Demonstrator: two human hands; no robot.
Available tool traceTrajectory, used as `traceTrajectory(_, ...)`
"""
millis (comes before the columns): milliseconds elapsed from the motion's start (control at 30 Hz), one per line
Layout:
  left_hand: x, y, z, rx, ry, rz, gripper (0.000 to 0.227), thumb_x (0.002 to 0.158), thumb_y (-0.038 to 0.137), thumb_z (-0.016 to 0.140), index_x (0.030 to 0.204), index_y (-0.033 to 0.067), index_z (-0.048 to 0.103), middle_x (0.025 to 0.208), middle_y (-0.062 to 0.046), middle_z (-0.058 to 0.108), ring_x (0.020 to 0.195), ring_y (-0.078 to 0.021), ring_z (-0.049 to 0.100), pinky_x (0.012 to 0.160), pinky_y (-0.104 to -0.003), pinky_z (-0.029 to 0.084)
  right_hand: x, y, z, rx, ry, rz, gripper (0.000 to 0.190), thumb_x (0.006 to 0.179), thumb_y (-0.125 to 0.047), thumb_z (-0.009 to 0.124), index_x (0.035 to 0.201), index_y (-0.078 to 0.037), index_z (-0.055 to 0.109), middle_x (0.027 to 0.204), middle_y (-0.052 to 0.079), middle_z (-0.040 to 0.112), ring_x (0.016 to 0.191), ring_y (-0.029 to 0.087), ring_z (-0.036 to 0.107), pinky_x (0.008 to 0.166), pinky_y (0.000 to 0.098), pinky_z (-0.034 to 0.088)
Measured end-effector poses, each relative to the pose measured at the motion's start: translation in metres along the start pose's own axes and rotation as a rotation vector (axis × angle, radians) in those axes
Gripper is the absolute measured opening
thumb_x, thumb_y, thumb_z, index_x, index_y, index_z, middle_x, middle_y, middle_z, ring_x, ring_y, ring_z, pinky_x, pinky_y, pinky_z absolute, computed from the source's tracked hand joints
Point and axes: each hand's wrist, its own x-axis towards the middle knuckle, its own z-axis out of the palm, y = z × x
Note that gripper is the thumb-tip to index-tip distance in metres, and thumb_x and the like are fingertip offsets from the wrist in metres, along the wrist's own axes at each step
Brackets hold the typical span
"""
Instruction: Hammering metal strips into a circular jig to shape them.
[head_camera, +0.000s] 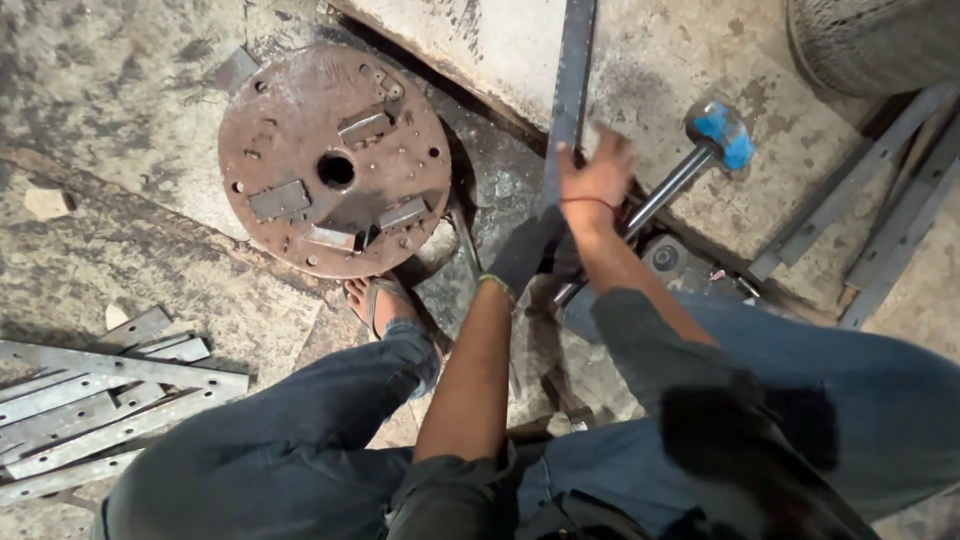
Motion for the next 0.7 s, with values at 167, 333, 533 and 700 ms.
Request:
traceTrajectory(167,-0.008,0.062,-0.012,0.242,0.165,-0.019,0.063,0.097,0.056,0.051,0.115,-0.0017,0.068,0.108,-0.03,0.071,0.102,-0.0462,0.068,0.088,-0.05,0.05,-0.021,0.032,-0.048,-0.193,0.145,0.179,0.071,0.08,-0.039,0.085,0.132,-0.002,0.055,0.126,0.02,0.058,0.116,0.04,0.054,0.098,0.0528,0.045)
traceTrajectory(333,0.025,0.073,-0.014,0.239,0.178,0.031,0.067,0.092,0.061,0.05,0.118,0.0012,0.068,0.112,-0.025,0.073,0.107,-0.0425,0.068,0.094,-0.047,0.049,-0.036,0.06,-0.055,-0.106,0.098,0.428,0.06,0.082,-0.035,0.08,0.125,-0.001,0.054,0.109,0.016,0.061,0.094,0.033,0.058,0.079,0.0476,0.048)
traceTrajectory(533,0.059,0.072,-0.015,0.382,0.264,0.062,0.062,0.096,0.059,0.053,0.111,0.0019,0.072,0.102,-0.024,0.073,0.102,-0.0425,0.069,0.088,-0.047,0.051,-0.037,0.058,-0.077,0.154,0.013,0.778,0.04,0.091,-0.026,0.071,0.117,0.0,0.053,0.085,0.01,0.062,0.063,0.022,0.061,0.053,0.0385,0.048)
traceTrajectory(700,0.05,0.095,-0.015,0.06,0.192,-0.022,0.052,0.094,0.052,0.056,0.093,0.0031,0.072,0.072,-0.012,0.072,0.064,-0.025,0.069,0.063,-0.04,0.053,-0.022,-0.018,-0.111,0.759,-0.147,0.902,0.023,0.1,-0.023,0.064,0.109,-0.004,0.056,0.069,0.004,0.054,0.046,0.012,0.047,0.038,0.0291,0.035)
